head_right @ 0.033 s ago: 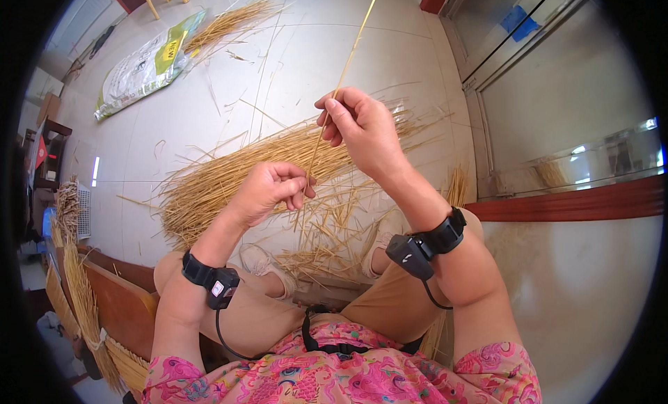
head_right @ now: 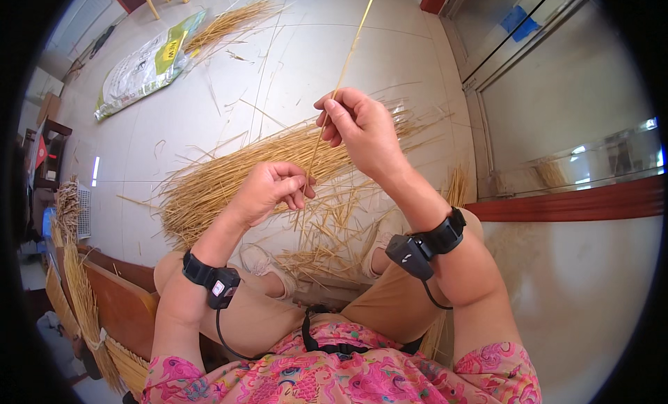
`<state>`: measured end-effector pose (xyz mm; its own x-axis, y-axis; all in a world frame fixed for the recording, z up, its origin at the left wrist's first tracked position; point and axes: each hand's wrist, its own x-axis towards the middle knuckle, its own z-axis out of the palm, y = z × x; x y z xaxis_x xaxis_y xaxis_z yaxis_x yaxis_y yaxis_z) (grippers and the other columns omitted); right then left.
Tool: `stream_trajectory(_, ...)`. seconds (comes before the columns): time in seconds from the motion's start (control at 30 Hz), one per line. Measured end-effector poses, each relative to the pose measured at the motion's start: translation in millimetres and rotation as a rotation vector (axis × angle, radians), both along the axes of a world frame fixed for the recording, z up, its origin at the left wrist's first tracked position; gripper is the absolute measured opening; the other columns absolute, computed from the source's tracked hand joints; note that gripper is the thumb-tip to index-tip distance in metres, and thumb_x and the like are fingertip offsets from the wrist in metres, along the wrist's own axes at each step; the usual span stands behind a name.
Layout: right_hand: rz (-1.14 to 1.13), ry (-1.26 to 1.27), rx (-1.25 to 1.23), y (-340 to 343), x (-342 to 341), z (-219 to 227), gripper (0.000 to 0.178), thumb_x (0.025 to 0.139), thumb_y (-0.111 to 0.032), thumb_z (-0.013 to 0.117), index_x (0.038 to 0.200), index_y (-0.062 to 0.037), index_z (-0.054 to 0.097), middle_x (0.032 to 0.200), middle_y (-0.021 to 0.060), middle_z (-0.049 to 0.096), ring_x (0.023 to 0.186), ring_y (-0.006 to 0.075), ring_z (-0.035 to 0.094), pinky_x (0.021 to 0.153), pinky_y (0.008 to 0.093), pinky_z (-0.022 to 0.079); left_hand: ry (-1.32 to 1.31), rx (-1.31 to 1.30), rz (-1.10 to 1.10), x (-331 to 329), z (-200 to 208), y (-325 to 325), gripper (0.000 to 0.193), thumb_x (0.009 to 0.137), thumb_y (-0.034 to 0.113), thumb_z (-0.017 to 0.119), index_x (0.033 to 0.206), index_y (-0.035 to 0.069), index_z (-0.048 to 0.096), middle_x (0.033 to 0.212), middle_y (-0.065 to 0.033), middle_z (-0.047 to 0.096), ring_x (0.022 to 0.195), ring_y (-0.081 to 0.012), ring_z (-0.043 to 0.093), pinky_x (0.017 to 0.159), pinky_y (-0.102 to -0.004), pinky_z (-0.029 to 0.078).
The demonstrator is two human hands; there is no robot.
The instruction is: Weaving or braiding long strands of straw together while sitting on the floor.
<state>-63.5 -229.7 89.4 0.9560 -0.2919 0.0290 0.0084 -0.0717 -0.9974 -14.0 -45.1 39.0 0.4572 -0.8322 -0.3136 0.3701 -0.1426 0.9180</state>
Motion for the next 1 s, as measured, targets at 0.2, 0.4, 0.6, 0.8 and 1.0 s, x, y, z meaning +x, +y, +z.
stream_trajectory(0.2,0.059,0.030,0.001,2.5,0.6,-1.3,0.019,0.094,-0.012,0.044,0.091,0.0018,0.057,0.073,0.0021,0.057,0.060,0.0057,0.053,0.055,0.0198,0.046,0.075,0.031,0.022,0.8,-1.8,1.4,0.013,0.084,0.007,0.051,0.087,-0.003,0.059,0.077,-0.0124,0.063,0.059,-0.0110,0.060,0.052,-0.0193,0.049)
stream_trajectory(0.4,0.084,0.034,-0.007,2.5,0.9,-2.1,0.020,0.094,-0.011,0.042,0.092,0.0025,0.056,0.074,0.0024,0.057,0.062,0.0061,0.053,0.056,0.0202,0.046,0.080,-0.005,0.004,3.2,-9.2,2.0,0.012,0.083,0.006,0.050,0.085,-0.003,0.058,0.077,-0.0131,0.062,0.058,-0.0104,0.060,0.051,-0.0182,0.047)
stream_trajectory(0.6,0.096,0.024,-0.014,4.4,-0.6,-0.2,0.019,0.094,-0.010,0.042,0.093,0.0024,0.056,0.075,0.0024,0.057,0.063,0.0061,0.052,0.057,0.0204,0.046,0.106,0.039,0.044,4.4,-13.7,0.0,0.008,0.082,0.004,0.051,0.081,-0.001,0.057,0.074,-0.0094,0.062,0.054,-0.0058,0.053,0.047,-0.0162,0.041)
stream_trajectory(0.8,0.054,-0.108,0.034,-2.8,-0.1,4.2,0.021,0.095,-0.012,0.040,0.096,0.0024,0.056,0.078,0.0021,0.057,0.064,0.0064,0.052,0.058,0.0203,0.045,0.020,0.300,0.079,9.6,-31.8,5.2,0.010,0.080,0.008,0.055,0.075,0.001,0.060,0.069,-0.0061,0.062,0.054,-0.0065,0.053,0.047,-0.0190,0.040)
stream_trajectory(1.0,0.076,0.006,0.212,-7.7,-2.7,7.1,0.025,0.096,-0.015,0.037,0.100,0.0017,0.056,0.079,0.0022,0.056,0.066,0.0074,0.052,0.060,0.0210,0.045,-0.139,0.347,-0.141,5.8,-16.3,4.4,0.016,0.084,0.014,0.058,0.087,-0.001,0.061,0.079,-0.0097,0.064,0.051,-0.0035,0.043,0.045,-0.0181,0.035)
